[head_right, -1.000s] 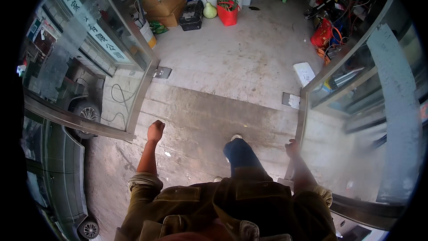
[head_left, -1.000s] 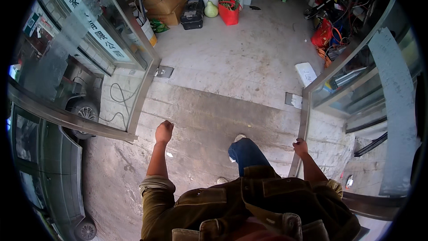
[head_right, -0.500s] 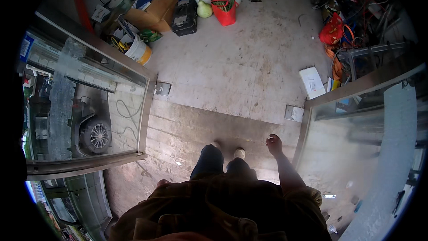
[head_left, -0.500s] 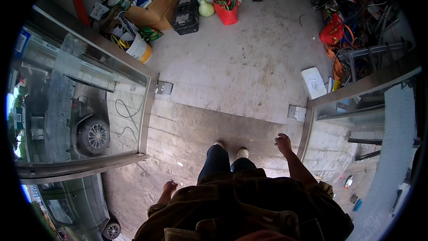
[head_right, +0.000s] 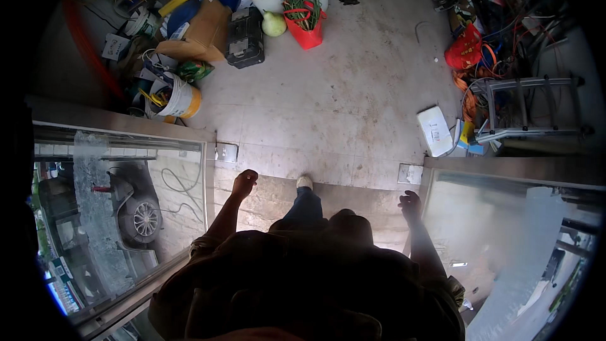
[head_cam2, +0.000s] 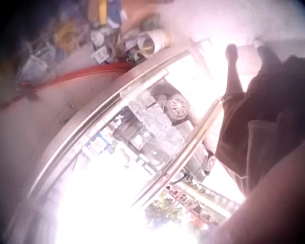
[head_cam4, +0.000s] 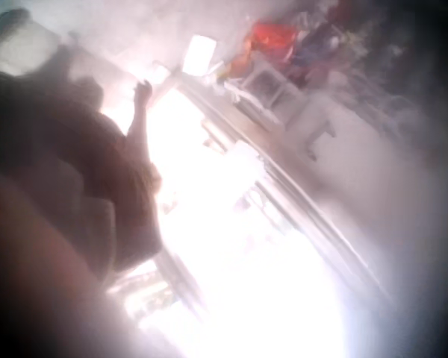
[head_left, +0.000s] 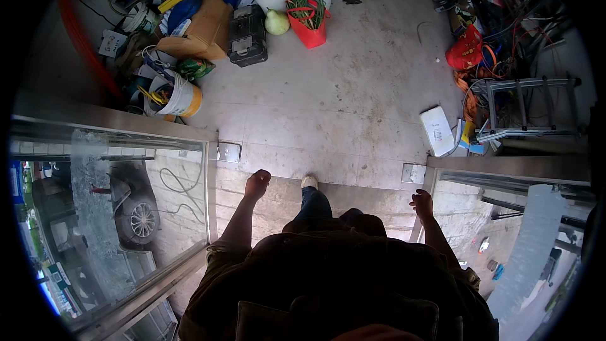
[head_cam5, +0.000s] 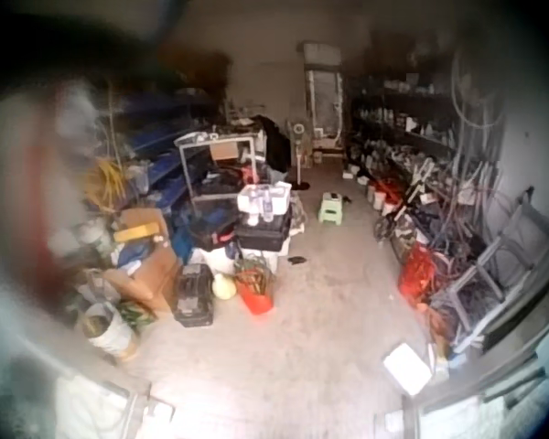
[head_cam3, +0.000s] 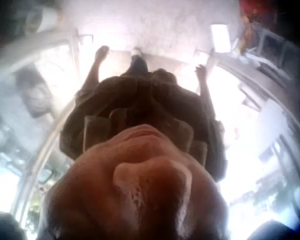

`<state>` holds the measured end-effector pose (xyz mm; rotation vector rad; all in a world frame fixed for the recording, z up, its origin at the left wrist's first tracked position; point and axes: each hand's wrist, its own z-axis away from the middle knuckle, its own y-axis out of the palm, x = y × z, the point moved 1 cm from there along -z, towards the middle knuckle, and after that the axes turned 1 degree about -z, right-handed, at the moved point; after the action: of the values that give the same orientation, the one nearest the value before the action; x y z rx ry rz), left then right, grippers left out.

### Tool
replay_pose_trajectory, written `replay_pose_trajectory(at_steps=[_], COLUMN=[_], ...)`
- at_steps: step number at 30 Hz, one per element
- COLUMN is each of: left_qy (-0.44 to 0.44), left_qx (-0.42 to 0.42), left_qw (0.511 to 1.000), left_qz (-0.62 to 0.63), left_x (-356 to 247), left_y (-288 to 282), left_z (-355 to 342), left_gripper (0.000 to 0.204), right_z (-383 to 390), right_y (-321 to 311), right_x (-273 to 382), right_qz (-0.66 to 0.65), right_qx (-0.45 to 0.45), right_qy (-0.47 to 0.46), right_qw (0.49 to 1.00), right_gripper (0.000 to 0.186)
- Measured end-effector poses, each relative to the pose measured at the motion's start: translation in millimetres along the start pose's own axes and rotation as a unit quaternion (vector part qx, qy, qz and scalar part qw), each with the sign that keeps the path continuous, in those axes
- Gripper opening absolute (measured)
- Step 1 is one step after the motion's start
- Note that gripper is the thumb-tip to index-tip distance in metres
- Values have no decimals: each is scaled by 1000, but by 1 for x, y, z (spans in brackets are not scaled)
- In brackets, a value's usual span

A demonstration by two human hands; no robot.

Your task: The person works on the internal wiring of a disassembled appliance, using pliers to strip and connect wires. They then move to a cluttered workshop area, sit on the floor, and sort through small parts in a plastic bag before returning to the appliance.

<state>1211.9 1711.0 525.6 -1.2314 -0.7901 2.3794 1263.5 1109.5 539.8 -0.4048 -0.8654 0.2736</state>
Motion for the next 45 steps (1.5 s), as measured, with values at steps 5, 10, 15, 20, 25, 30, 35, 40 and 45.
replay_pose_trajectory(at_steps=[5,10,15,20,25,30,35,40,45], left_qy=[58,92,61,1,7,-22,42,103,72], left_qx=[13,97,124,107,92,133,144,122,126], left_qw=[998,986,980,986,988,984,975,980,981], left_qz=[-29,-103,-140,-127,-120,-116,-165,-120,-129], left_x=[-127,-209,-289,-372,-434,-493,-597,-739,-819], left_y=[-11,28,52,37,42,54,57,54,81], left_z=[-96,-156,-203,-241,-332,-466,-611,-731,-844], left_gripper=[20,21,23,25,24,24,24,24,25], right_z=[5,-45,-197,-335,-436,-534,-600,-645,-768], right_y=[-56,-94,-159,-218,-223,-201,-242,-308,-328], right_x=[-20,-88,-26,231,416,485,439,430,488], right_qz=[-83,-233,-170,-204,-182,-133,-92,-204,-183], right_qx=[-65,-80,-67,-67,-23,-1,-23,-82,-83], right_qy=[127,249,169,40,-131,-96,109,256,284], right_qw=[986,937,968,976,974,986,990,941,938], right_gripper=[47,37,36,43,39,40,39,10,18])
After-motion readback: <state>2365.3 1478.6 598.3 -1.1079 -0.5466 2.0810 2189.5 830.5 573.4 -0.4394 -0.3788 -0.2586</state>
